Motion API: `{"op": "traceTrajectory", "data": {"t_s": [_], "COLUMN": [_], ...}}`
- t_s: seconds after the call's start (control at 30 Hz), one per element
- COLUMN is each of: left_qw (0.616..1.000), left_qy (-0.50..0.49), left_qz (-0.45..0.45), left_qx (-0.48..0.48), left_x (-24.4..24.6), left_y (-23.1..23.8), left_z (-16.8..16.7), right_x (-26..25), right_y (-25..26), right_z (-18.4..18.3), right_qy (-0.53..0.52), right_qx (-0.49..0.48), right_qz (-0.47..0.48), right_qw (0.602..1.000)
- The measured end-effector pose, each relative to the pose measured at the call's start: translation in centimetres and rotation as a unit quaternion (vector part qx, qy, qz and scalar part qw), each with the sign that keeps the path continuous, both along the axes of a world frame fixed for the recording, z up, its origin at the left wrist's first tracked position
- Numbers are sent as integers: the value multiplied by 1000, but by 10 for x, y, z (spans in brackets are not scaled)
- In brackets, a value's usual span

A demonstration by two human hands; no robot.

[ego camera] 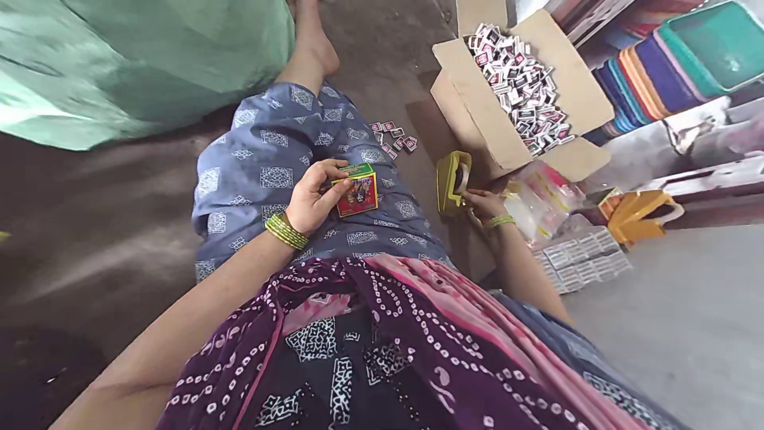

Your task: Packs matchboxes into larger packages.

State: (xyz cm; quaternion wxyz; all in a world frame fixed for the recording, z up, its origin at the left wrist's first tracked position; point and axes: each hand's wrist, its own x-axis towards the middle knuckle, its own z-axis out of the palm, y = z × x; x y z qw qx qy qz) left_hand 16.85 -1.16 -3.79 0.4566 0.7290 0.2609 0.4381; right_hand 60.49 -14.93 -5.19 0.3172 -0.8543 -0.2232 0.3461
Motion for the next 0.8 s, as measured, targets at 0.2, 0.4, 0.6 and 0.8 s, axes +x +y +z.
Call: {"op": "traceTrajectory", "data": {"t_s": [0.2, 0.4, 0.6, 0.8], "left_qw": [1000, 1000, 1000, 1000], "left_qy": [11, 11, 17, 12], "left_qz": [1, -4, 0, -1], "left_qx": [-3, -11, -11, -17], "left_x": [-1, 0, -2, 0], "left_y": [-1, -1, -4, -5], "left_z": [2, 1, 2, 3], "right_x": [-5, -30, -35, -31], "right_y": [-28, -37, -36, -34], "right_z": [11, 7, -3, -1], "right_qy": [15, 57, 33, -142], "right_qx": [-86, -36, -26, -147], "right_qz": [24, -23, -43, 80], "right_qw": [996, 997, 998, 976]}}
